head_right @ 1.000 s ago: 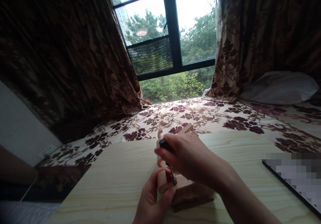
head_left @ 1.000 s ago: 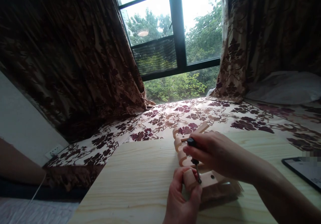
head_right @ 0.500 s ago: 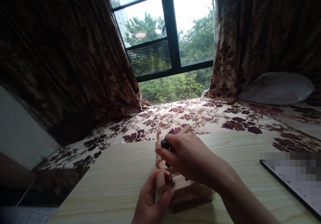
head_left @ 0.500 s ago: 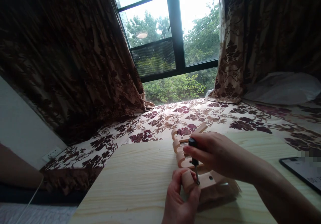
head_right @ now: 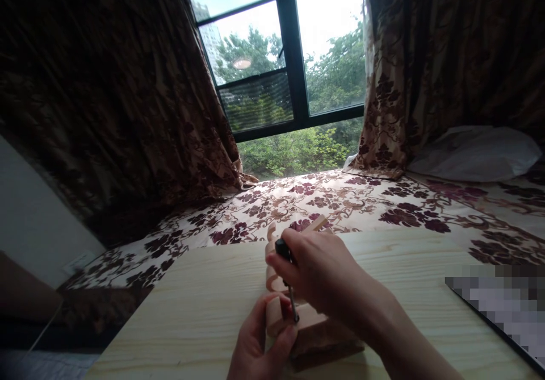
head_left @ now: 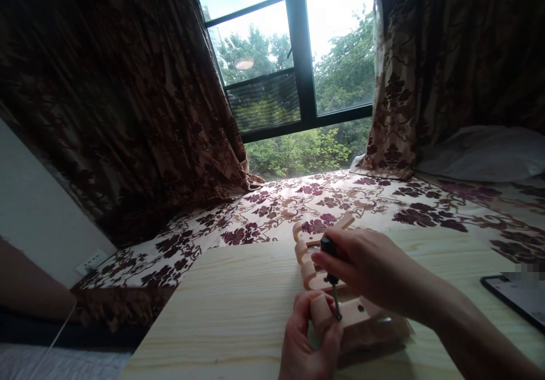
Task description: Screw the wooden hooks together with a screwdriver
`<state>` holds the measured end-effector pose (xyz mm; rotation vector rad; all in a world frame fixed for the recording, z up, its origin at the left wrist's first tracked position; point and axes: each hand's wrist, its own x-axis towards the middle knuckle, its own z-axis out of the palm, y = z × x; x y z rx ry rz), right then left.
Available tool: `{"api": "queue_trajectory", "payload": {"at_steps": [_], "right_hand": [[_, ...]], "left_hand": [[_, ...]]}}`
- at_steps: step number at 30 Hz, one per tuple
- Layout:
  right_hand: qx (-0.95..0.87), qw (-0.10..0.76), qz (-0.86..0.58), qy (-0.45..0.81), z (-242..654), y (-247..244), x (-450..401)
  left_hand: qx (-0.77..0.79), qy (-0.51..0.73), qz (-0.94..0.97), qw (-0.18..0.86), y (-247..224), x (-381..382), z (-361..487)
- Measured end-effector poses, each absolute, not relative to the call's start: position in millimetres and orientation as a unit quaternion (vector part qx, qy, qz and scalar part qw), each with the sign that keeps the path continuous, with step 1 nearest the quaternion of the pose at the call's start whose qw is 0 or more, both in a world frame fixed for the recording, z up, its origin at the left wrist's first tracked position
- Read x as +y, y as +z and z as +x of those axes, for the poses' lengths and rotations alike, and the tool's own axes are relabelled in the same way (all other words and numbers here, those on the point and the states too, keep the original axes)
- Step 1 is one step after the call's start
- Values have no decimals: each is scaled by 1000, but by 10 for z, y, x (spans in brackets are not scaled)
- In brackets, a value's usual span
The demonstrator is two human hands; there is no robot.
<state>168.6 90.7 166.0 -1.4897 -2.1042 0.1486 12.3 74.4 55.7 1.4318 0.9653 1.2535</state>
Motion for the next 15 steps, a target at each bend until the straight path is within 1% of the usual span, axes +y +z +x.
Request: {"api": "queue_trajectory", "payload": {"at_steps": [5, 7, 11, 13, 15], "right_hand": [[-819, 276, -487, 125, 1656, 1681, 852], [-815, 272, -500, 106, 1641, 1682, 853], [-777, 247, -578, 36, 1663, 1669, 888], [-770, 248, -586, 37, 1688, 1657, 895], [-786, 266, -555, 61, 1705, 1645, 887]], "left_hand": [[411, 501, 591, 481, 587, 731, 119], [412, 499, 590, 483, 598, 728, 121], [411, 501, 585, 487, 620, 724, 133], [412, 502, 583, 488, 632, 720, 137], [410, 504, 581, 490, 645, 714, 138]]}}
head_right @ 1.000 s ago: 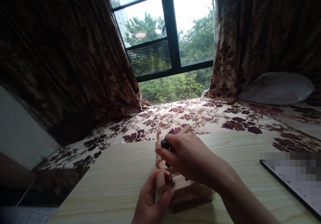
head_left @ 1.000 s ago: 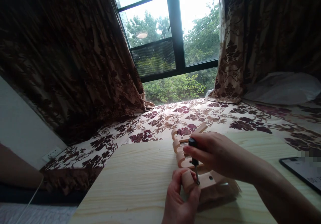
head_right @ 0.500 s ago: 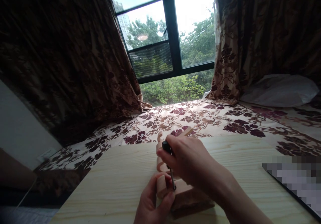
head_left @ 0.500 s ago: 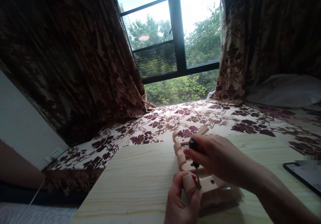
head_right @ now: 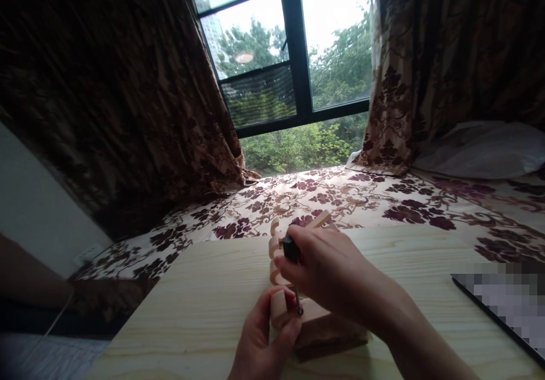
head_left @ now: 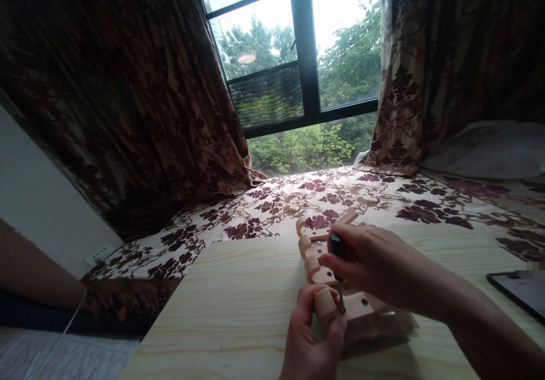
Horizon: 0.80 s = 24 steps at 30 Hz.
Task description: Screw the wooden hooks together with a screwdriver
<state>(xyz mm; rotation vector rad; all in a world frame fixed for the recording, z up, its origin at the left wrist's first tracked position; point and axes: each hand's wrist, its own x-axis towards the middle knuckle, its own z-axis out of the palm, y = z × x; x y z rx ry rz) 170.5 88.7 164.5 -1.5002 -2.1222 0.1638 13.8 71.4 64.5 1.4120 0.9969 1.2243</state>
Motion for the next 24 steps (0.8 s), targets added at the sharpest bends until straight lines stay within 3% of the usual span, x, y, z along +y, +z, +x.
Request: {"api": "queue_trajectory", "payload": {"at_steps": [4, 9, 15, 24], "right_hand": [[-812, 276, -508, 77, 1701, 1643, 871], [-759, 237, -604, 56, 1684, 1692, 889], [-806, 285, -508, 106, 1686, 1679, 864], [-780, 251, -569, 69, 1677, 1656, 886]], "left_hand": [[410, 503, 583, 488, 665, 706, 136], [411, 503, 585, 485, 658, 706, 134], [405, 503, 583, 492, 650, 704, 137], [403, 504, 581, 496, 654, 694, 142]]}}
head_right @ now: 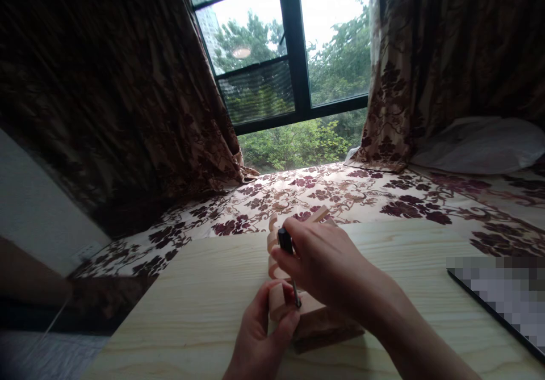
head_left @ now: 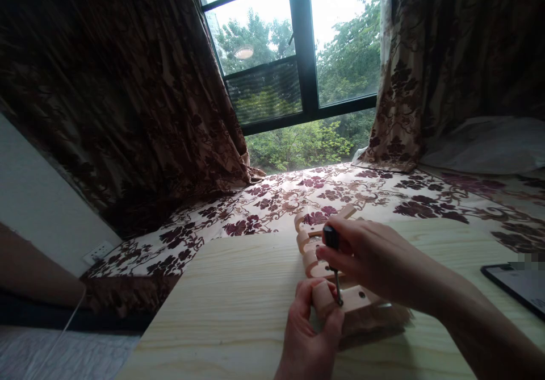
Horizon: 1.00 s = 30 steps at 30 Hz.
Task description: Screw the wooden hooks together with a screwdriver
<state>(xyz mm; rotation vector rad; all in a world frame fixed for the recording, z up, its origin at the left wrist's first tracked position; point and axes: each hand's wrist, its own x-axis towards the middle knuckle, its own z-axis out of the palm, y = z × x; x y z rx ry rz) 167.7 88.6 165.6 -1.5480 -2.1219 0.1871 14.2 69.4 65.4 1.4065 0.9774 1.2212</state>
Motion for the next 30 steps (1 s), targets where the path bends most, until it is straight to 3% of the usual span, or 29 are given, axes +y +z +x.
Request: {"api": "queue_trajectory", "payload": {"at_steps": [9, 15, 30], "right_hand": [[-784, 241, -568, 60, 1693, 1676, 874], [-807, 277, -512, 101, 1688, 1654, 901], [-791, 236, -556, 96, 1812, 1676, 916]], "left_hand": [[397, 505, 583, 498, 640, 695, 136], [395, 505, 587, 494, 624, 701, 127], [399, 517, 580, 487, 610, 674, 155]]}}
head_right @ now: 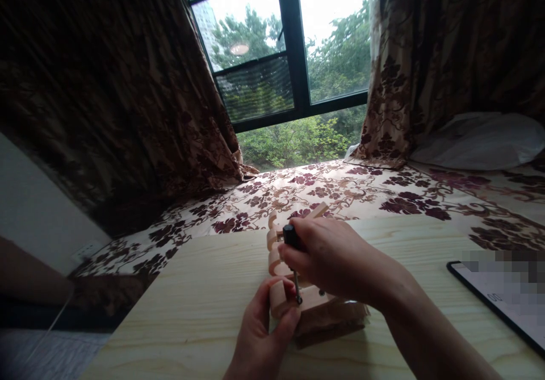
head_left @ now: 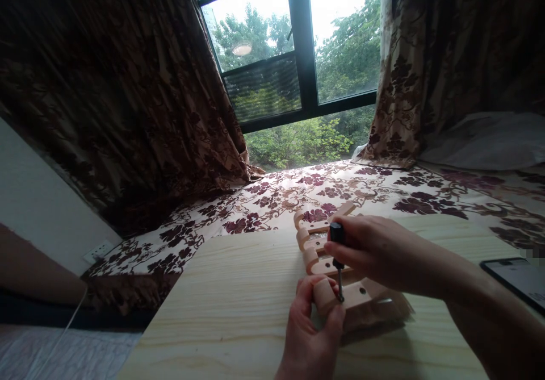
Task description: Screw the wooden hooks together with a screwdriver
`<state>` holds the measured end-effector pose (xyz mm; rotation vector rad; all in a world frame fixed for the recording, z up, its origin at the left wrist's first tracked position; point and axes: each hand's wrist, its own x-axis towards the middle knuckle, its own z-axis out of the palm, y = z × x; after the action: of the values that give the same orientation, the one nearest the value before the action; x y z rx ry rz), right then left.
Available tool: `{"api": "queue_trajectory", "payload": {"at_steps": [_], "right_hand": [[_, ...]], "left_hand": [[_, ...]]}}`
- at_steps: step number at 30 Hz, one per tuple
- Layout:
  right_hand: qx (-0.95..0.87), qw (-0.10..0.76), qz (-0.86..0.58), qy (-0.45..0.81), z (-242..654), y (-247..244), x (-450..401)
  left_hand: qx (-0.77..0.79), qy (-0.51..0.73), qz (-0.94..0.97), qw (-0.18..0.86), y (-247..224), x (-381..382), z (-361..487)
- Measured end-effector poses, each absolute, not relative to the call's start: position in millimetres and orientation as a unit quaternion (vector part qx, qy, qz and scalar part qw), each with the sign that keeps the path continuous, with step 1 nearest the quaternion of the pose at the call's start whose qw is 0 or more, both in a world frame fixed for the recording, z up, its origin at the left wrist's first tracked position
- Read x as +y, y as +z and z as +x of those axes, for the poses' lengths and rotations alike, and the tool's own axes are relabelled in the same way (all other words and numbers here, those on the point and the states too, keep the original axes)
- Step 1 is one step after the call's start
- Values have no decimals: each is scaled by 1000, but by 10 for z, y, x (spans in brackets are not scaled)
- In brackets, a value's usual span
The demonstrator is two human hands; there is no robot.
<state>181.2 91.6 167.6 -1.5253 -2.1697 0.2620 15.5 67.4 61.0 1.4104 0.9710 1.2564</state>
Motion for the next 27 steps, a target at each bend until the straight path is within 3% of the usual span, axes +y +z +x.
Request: {"api": "queue_trajectory", "payload": {"at_steps": [11, 17, 23, 27], "right_hand": [[-808, 295, -498, 115, 1769, 1673, 871], [-790, 280, -540, 78, 1770, 1665, 896], [-817, 315, -461, 145, 1783, 1692, 870], [-802, 294, -512, 91, 1794, 1681, 899]], "left_hand": [[398, 519, 583, 482, 599, 690, 149], [394, 516, 580, 492, 609, 676, 157], [399, 514, 586, 484, 617, 683, 153], [404, 508, 595, 474, 620, 687, 146]]}}
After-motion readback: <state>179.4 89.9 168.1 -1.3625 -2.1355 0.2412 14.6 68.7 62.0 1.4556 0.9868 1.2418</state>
